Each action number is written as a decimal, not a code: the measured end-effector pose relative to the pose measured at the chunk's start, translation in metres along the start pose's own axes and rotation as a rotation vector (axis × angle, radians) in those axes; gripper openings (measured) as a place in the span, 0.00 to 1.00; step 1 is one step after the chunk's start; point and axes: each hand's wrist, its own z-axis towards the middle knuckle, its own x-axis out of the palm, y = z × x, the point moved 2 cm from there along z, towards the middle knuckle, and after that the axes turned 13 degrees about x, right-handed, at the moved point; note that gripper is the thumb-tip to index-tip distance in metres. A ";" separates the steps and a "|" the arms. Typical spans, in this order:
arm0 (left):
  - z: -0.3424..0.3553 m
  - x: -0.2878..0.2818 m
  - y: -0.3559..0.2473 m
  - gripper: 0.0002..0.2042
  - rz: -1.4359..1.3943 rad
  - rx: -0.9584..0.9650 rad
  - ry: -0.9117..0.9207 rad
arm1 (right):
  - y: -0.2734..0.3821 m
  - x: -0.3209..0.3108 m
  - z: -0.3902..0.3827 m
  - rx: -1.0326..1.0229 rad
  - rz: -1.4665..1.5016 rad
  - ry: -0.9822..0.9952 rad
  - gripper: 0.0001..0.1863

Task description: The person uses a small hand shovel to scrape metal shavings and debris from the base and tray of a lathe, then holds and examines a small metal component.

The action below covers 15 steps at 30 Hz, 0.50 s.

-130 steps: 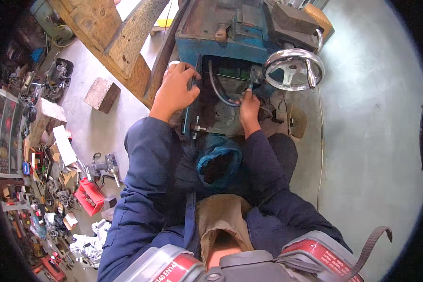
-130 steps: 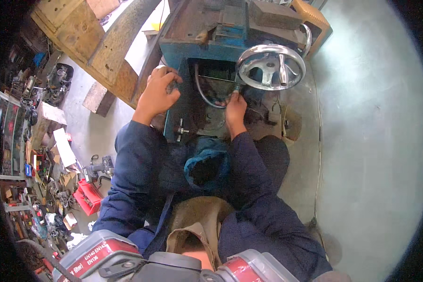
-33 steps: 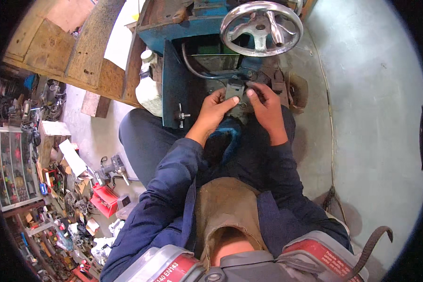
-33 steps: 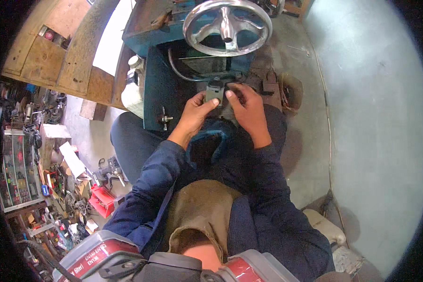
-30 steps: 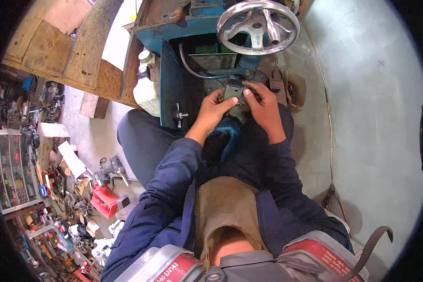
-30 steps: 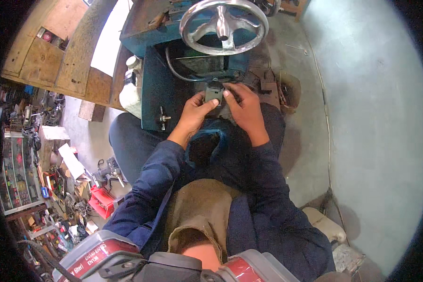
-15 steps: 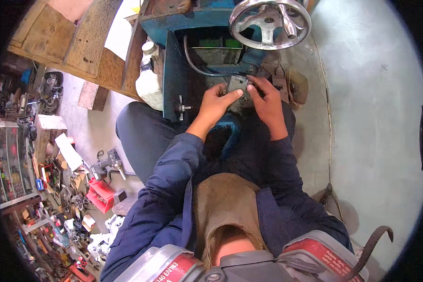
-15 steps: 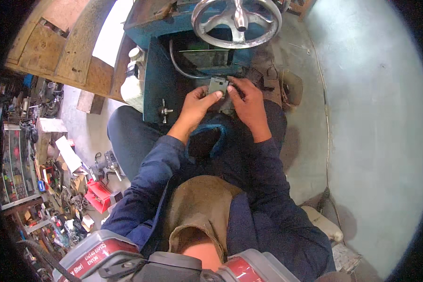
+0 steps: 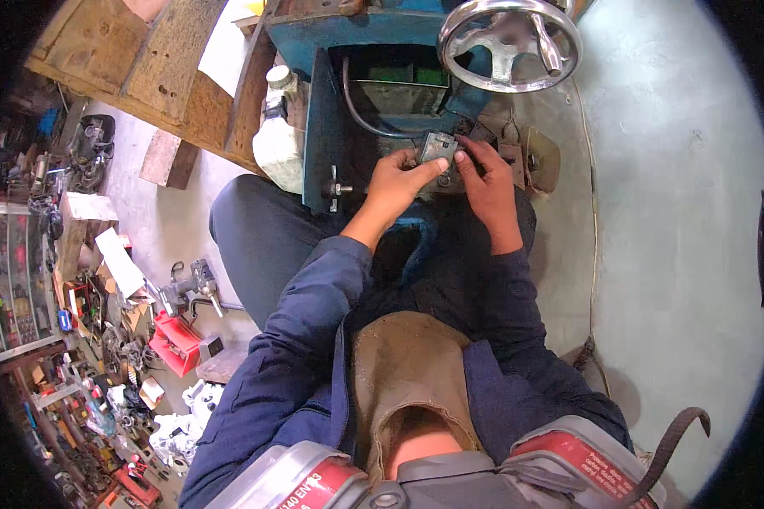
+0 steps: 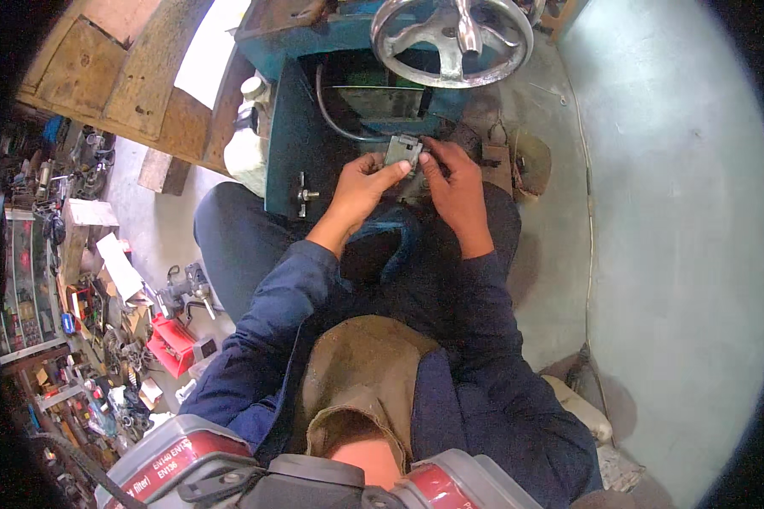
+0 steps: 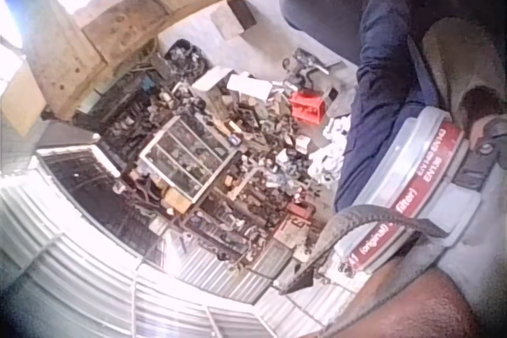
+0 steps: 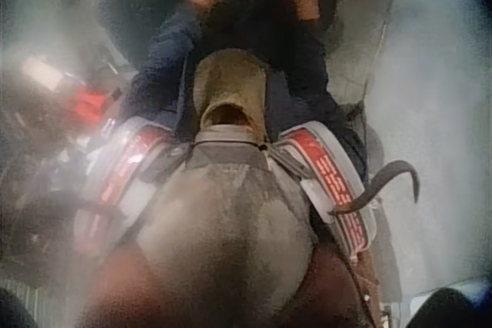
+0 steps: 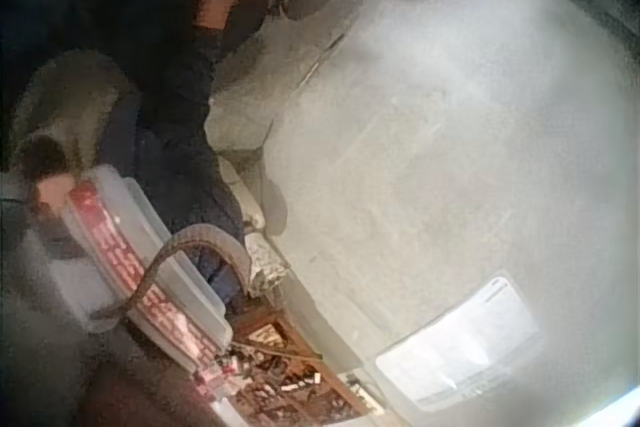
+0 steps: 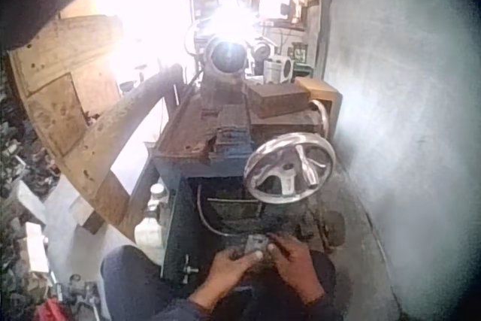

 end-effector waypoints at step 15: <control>0.002 -0.003 0.024 0.22 0.021 0.100 0.058 | 0.024 -0.011 0.007 -0.089 -0.117 -0.025 0.13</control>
